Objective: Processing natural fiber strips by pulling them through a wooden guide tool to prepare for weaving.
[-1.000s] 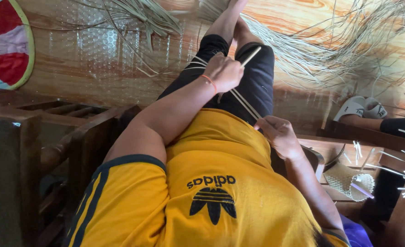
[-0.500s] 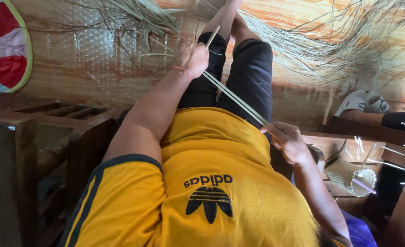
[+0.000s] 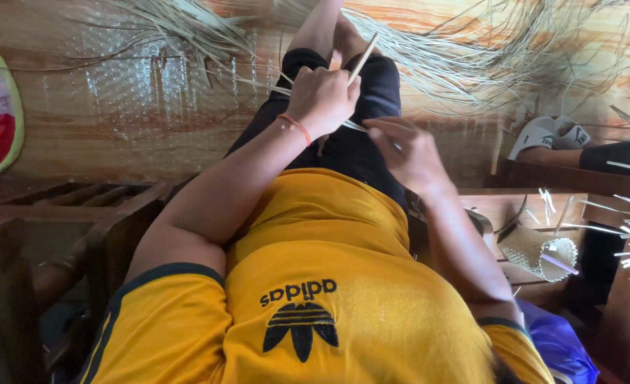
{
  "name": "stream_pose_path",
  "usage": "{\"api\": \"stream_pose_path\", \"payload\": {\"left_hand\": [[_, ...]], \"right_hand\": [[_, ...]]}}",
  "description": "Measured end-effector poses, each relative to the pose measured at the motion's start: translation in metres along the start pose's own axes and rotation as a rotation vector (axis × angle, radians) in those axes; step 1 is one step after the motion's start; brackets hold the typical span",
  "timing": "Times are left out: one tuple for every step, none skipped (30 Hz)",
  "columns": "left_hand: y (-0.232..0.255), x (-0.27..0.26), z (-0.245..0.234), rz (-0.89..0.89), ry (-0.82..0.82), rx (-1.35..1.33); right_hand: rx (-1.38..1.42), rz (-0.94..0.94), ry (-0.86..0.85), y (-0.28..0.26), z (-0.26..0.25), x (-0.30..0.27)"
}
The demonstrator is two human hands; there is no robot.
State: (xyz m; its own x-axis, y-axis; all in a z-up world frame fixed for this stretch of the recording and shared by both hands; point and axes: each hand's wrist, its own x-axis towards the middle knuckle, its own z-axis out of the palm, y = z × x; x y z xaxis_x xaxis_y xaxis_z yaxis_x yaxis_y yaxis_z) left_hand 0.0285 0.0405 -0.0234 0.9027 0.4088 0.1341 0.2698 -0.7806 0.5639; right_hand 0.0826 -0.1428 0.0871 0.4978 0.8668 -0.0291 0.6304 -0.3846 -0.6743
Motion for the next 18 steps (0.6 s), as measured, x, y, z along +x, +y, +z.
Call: {"api": "stream_pose_path", "payload": {"left_hand": [[0.001,-0.001,-0.002,0.017,-0.001,-0.032],[0.002,-0.003,-0.002,0.013,0.003,-0.027],[0.003,-0.005,-0.003,-0.001,0.004,-0.055],[0.004,-0.007,-0.004,-0.015,0.007,-0.082],[0.003,-0.007,-0.011,-0.022,0.007,-0.082],[0.003,-0.007,-0.018,-0.114,-0.112,-0.204],[0.005,-0.005,-0.024,-0.200,-0.235,-0.329],[0.002,-0.002,-0.022,-0.199,-0.237,-0.332],[-0.001,0.001,-0.020,-0.237,-0.299,-0.406],[-0.003,0.004,-0.018,-0.275,-0.361,-0.479],[0.002,0.003,-0.027,-0.274,-0.364,-0.482],[0.006,0.002,-0.037,-0.294,-0.404,-0.539],[0.010,0.002,-0.049,-0.316,-0.440,-0.594],[0.009,0.003,-0.050,-0.316,-0.441,-0.595],[0.009,0.003,-0.052,-0.296,-0.442,-0.616],[0.008,0.003,-0.054,-0.276,-0.443,-0.637],[0.006,0.002,-0.055,-0.279,-0.442,-0.636],[0.004,0.001,-0.056,-0.275,-0.435,-0.663]], "right_hand": [[0.132,0.107,-0.005,-0.001,0.014,0.009],[0.134,0.101,-0.008,0.004,0.020,0.012],[0.314,0.292,-0.084,0.008,0.026,0.015],[0.491,0.484,-0.163,0.014,0.033,0.018],[0.491,0.483,-0.170,0.026,0.040,0.017],[0.530,0.468,-0.143,0.039,0.048,0.016],[0.568,0.456,-0.107,0.053,0.053,0.014],[0.566,0.459,-0.106,0.054,0.054,0.014],[0.616,0.435,-0.107,0.056,0.053,0.014],[0.666,0.410,-0.107,0.057,0.053,0.013],[0.665,0.414,-0.106,0.058,0.053,0.012],[0.676,0.396,-0.103,0.058,0.052,0.012],[0.687,0.375,-0.102,0.058,0.052,0.013],[0.686,0.376,-0.102,0.059,0.053,0.012],[0.733,0.381,-0.090,0.060,0.055,0.012],[0.780,0.387,-0.078,0.060,0.058,0.011],[0.781,0.386,-0.082,0.061,0.059,0.012],[0.778,0.384,-0.087,0.062,0.060,0.013]]}}
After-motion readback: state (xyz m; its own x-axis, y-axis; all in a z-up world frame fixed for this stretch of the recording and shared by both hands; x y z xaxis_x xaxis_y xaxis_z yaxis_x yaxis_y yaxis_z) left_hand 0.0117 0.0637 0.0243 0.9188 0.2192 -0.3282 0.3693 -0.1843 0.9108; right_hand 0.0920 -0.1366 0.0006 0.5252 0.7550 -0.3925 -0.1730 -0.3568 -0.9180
